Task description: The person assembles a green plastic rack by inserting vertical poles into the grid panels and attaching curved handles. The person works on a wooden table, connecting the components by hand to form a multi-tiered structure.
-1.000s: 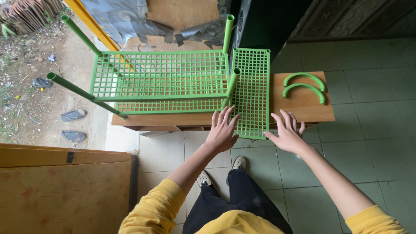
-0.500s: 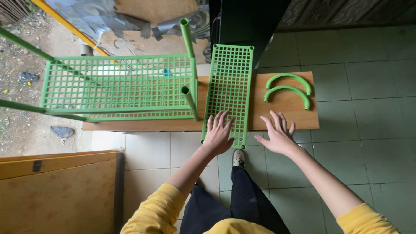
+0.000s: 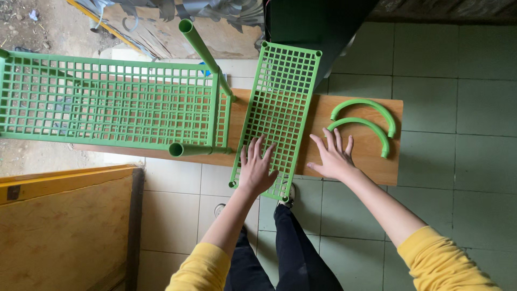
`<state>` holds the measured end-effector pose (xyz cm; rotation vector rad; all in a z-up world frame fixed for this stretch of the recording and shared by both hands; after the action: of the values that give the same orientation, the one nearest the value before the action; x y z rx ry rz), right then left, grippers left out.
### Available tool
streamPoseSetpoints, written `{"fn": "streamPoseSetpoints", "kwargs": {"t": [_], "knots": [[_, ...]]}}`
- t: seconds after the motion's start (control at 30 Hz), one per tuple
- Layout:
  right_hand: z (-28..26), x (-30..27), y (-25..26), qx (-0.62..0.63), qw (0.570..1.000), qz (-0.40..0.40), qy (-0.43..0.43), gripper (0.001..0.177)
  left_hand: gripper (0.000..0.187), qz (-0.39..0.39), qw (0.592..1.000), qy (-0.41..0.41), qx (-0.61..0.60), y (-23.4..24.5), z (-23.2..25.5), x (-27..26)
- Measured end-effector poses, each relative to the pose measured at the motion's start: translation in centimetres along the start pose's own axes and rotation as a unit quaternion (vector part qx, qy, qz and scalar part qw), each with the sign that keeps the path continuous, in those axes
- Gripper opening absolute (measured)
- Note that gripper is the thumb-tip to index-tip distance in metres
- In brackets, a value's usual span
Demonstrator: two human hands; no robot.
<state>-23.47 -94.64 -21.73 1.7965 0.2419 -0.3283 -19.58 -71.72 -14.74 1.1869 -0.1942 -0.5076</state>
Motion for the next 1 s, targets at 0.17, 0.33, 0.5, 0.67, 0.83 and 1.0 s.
{"fn": "streamPoseSetpoints", "kwargs": {"t": [0.17, 0.33, 0.5, 0.67, 0.83, 1.0], "knots": [[-0.2, 5.1, -5.4, -0.017, 0.999, -0.014, 0.028, 0.097, 0.089, -0.013, 0.999, 0.046, -0.018, -2.2, -1.2, -0.2], [-1.6, 8.8, -9.0, -0.046, 0.997, -0.013, 0.054, 0.093, 0.088, -0.011, 0.997, 0.069, -0.023, -4.5, -2.4, -0.3], [-3.2, 10.7, -10.6, -0.066, 0.995, 0.027, 0.072, 0.1, 0.086, -0.006, 0.995, 0.092, -0.036, -6.3, -3.3, -1.0], [-3.6, 11.5, -11.5, -0.119, 0.99, 0.011, 0.072, 0.102, 0.084, -0.014, 0.992, 0.113, -0.048, -7.3, -3.8, -2.1], [-3.8, 12.1, -11.5, -0.124, 0.988, 0.027, 0.086, 0.103, 0.084, -0.02, 0.99, 0.128, -0.051, -7.6, -4.4, -2.5], [-3.9, 13.4, -12.1, -0.13, 0.988, 0.0, 0.087, 0.107, 0.086, -0.002, 0.99, 0.128, -0.05, -7.0, -4.4, -2.9]]}}
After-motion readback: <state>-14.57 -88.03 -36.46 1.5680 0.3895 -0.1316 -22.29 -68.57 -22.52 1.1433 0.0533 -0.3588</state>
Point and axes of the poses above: each hand's wrist, its own x-axis towards the middle knuckle, its own y-axis out of the back of the hand, z = x × y, the point moved 7 cm from there along x, towards the middle knuckle, and after that the axes turned 8 degrees about z, right-handed, at the moved point
